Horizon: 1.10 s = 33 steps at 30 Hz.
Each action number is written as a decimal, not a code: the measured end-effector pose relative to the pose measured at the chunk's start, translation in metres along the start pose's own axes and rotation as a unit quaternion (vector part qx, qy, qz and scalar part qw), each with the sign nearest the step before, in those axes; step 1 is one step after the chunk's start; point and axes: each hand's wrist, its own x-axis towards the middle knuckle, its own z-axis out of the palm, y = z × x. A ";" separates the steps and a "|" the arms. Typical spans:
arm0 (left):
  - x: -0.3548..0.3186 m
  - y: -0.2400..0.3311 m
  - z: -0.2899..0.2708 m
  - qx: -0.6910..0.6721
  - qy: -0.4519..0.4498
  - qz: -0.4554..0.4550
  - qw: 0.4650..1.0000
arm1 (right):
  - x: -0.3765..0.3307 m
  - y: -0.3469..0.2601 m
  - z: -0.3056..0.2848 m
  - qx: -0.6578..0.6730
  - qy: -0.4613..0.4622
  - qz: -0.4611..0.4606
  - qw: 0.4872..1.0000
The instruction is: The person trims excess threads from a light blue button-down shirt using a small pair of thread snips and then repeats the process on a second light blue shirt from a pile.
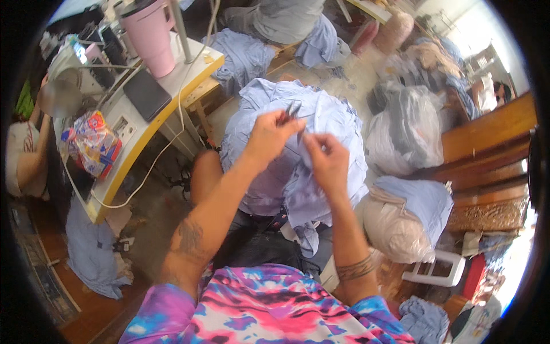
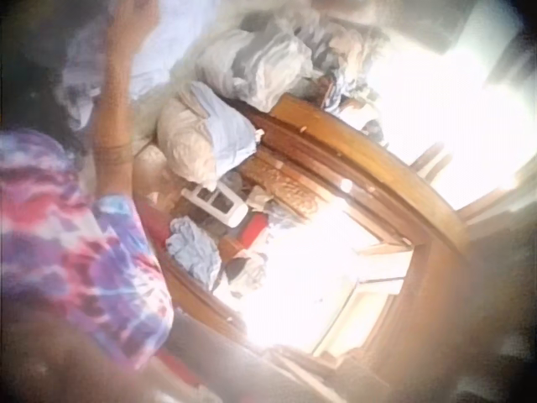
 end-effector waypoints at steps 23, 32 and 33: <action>-0.139 0.116 -0.151 0.391 0.204 0.003 0.898 | -0.156 0.017 -0.017 -0.152 0.003 0.086 0.985; -0.088 0.067 -0.041 0.291 0.001 0.097 0.952 | -0.101 0.018 -0.049 0.020 0.059 0.133 0.989; -0.069 0.058 -0.030 0.312 0.019 0.137 0.940 | -0.087 0.013 -0.053 0.036 0.066 0.131 0.989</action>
